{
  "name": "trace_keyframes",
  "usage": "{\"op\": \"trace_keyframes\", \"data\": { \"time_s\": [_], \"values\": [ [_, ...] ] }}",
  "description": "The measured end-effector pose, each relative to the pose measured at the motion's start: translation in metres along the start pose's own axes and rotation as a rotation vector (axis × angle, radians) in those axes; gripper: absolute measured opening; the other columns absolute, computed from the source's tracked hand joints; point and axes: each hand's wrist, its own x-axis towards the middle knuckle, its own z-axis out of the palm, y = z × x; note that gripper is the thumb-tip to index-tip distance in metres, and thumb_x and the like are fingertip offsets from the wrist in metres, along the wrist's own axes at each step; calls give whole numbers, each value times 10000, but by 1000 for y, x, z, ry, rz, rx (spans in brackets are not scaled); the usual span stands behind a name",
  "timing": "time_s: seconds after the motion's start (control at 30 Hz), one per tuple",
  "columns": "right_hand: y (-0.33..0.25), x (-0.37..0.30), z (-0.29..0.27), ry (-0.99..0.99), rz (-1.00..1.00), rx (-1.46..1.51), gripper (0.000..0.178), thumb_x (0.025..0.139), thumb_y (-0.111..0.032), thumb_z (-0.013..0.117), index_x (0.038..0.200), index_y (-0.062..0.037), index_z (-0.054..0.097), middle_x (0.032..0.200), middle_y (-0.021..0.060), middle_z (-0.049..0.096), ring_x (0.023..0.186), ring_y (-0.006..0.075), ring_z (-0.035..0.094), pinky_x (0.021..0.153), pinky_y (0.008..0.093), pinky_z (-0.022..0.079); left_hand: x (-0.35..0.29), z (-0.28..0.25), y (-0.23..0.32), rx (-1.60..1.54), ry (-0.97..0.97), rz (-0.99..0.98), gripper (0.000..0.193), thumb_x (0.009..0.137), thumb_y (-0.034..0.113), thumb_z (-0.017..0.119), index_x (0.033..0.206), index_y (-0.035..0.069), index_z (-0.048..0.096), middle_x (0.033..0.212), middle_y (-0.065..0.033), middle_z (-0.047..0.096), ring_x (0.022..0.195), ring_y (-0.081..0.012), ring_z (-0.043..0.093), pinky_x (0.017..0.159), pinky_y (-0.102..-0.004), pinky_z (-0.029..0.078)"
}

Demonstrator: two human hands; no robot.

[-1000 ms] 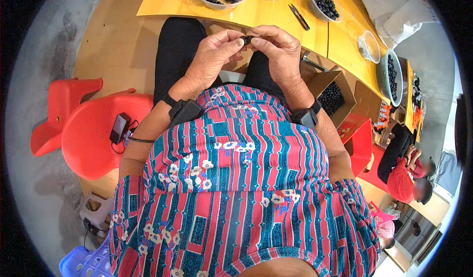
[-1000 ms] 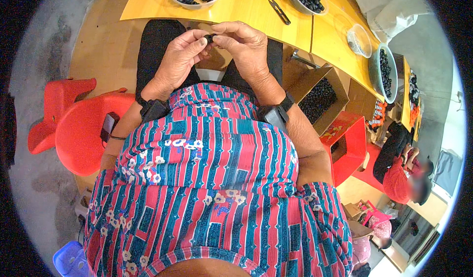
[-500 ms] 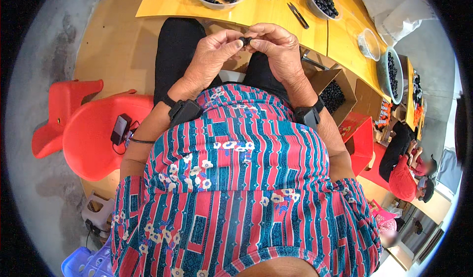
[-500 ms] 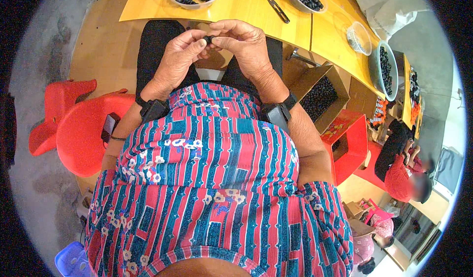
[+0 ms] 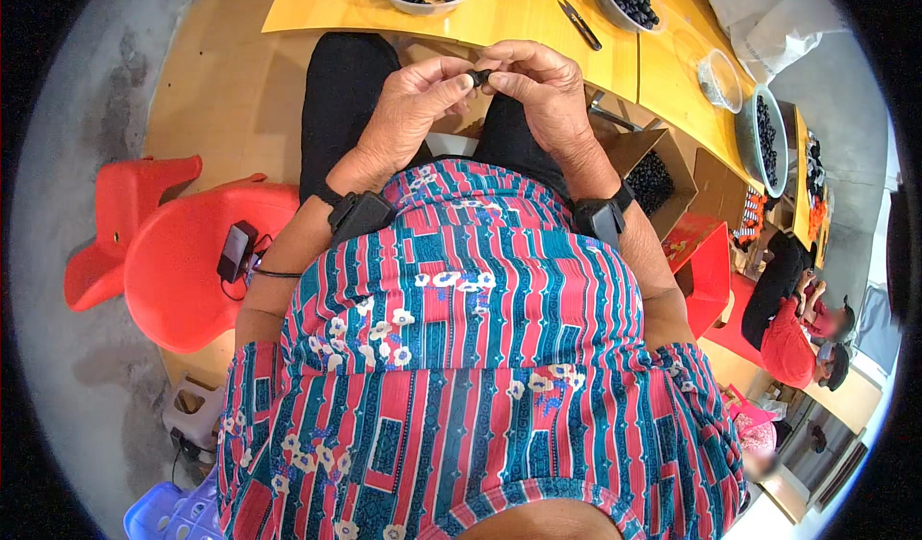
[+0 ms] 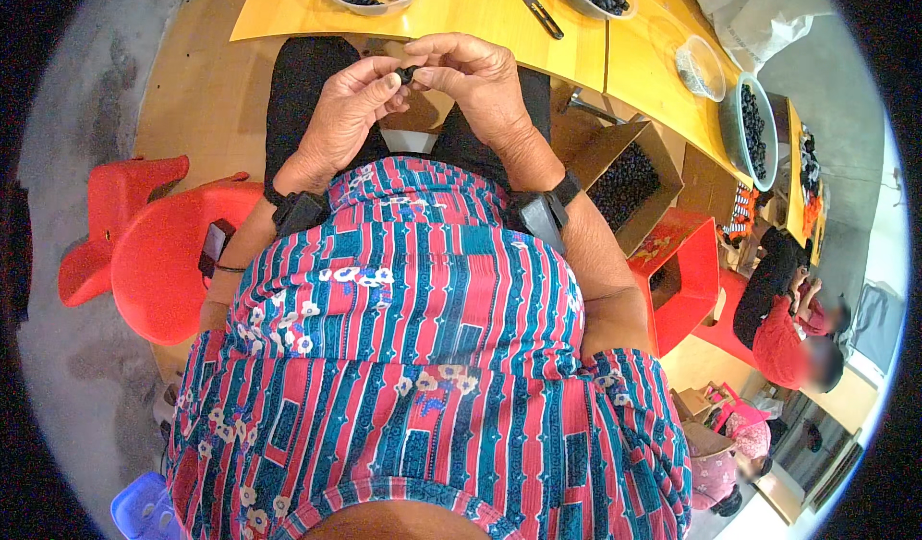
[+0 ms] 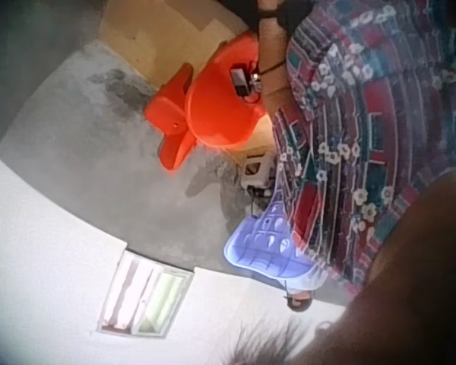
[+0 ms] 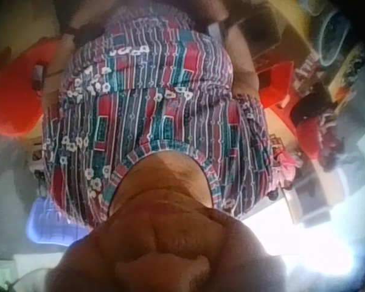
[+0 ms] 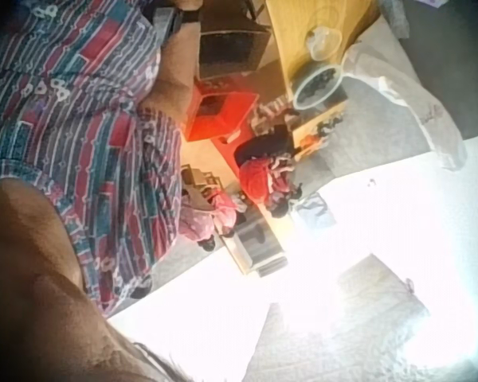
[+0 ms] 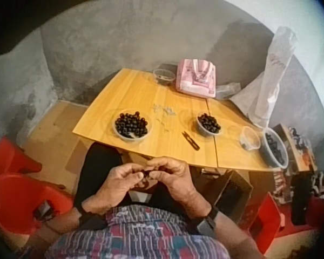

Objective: Manually assembling small black plastic components by hand at a workbench.

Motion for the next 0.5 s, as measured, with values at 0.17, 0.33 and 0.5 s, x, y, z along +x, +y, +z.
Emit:
{"op": "trace_keyframes", "data": {
  "time_s": [0.17, 0.33, 0.5],
  "values": [
    [0, -2, 0, 7, 95, 226, 307, 757, 82, 597, 1046, -21, 612, 828, 32, 615, 765, 121, 593, 713, 251, 515, 0, 5, 3, 116, 37, 36, 240, 885, 174, 566, 1063, 13, 561, 833, -17, 584, 746, -83, 556, 693, -211, 464],
    [6, -3, -2, -48, 128, 431, 272, 801, 31, 580, 1069, -11, 580, 959, 48, 599, 840, 156, 591, 756, 295, 507, 2, 6, 0, 126, 37, 75, 236, 883, 174, 568, 1054, 12, 566, 824, -15, 588, 737, -80, 558, 676, -197, 452],
    [0, -3, 0, -36, 168, 400, 219, 778, 55, 590, 990, 11, 622, 882, 68, 631, 782, 153, 615, 728, 265, 522, 2, 7, 1, 112, 49, 91, 228, 886, 164, 560, 1052, 8, 566, 848, -32, 607, 749, -82, 561, 690, -200, 453]
  ]
}}
